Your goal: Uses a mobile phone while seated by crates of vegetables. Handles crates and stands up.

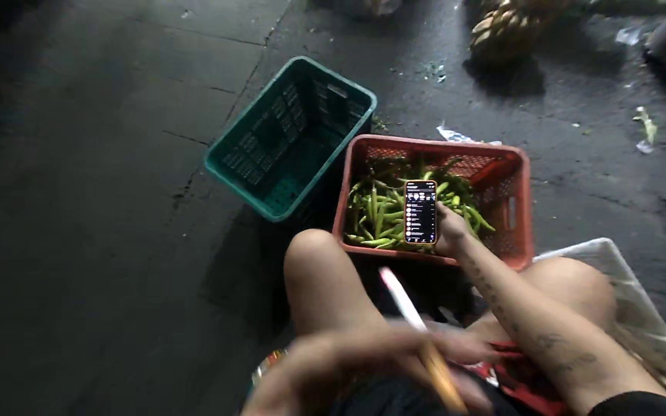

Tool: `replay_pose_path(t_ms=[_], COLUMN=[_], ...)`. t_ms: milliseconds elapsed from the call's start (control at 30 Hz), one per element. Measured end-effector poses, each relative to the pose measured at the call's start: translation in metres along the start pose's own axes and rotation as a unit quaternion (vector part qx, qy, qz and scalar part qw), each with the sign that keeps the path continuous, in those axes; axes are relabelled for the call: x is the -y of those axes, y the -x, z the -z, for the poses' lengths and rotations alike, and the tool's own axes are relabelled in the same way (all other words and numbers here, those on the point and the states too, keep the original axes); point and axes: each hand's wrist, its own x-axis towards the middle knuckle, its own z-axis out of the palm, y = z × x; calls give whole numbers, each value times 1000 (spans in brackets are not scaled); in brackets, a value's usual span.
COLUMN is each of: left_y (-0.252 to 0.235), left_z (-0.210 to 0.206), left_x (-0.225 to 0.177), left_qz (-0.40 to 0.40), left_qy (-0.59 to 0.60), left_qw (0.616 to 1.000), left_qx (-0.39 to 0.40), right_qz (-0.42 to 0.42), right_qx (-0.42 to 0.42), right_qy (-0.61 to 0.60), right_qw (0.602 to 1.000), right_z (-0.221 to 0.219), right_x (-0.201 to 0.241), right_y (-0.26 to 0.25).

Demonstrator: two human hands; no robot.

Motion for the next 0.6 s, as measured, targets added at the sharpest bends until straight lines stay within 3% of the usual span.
replay_pose_path(t_ms=[67, 133, 200, 267, 367, 467, 533, 600], left_y=[-27, -65, -110, -155, -194, -207, -223, -232], left_z=[59, 105, 123, 134, 142, 141, 145, 155], left_x=[32, 60, 84, 115, 169, 202, 219, 231], left_qz=[-1, 61, 164, 224, 254, 301, 272, 261], left_qy=[-57, -109, -163, -154, -148, -217, -268, -358], left_qw=[993, 969, 911, 878, 885, 882, 887, 866], left_qx=[-100, -212, -341, -393, -361, -288, -261, -231], right_qz=[9, 13, 13, 22, 18, -5, -17, -20], right_qx=[17, 34, 86, 159, 227, 247, 263, 259], right_qy=[34, 55, 67, 55, 12, -19, -28, -14], right_qw=[999, 998, 994, 986, 974, 969, 964, 966], right_z=[12, 23, 34, 48, 65, 67, 69, 69], right_x=[22, 40, 50, 53, 45, 45, 49, 52], right_y=[6, 11, 15, 10, -3, -7, -7, -5])
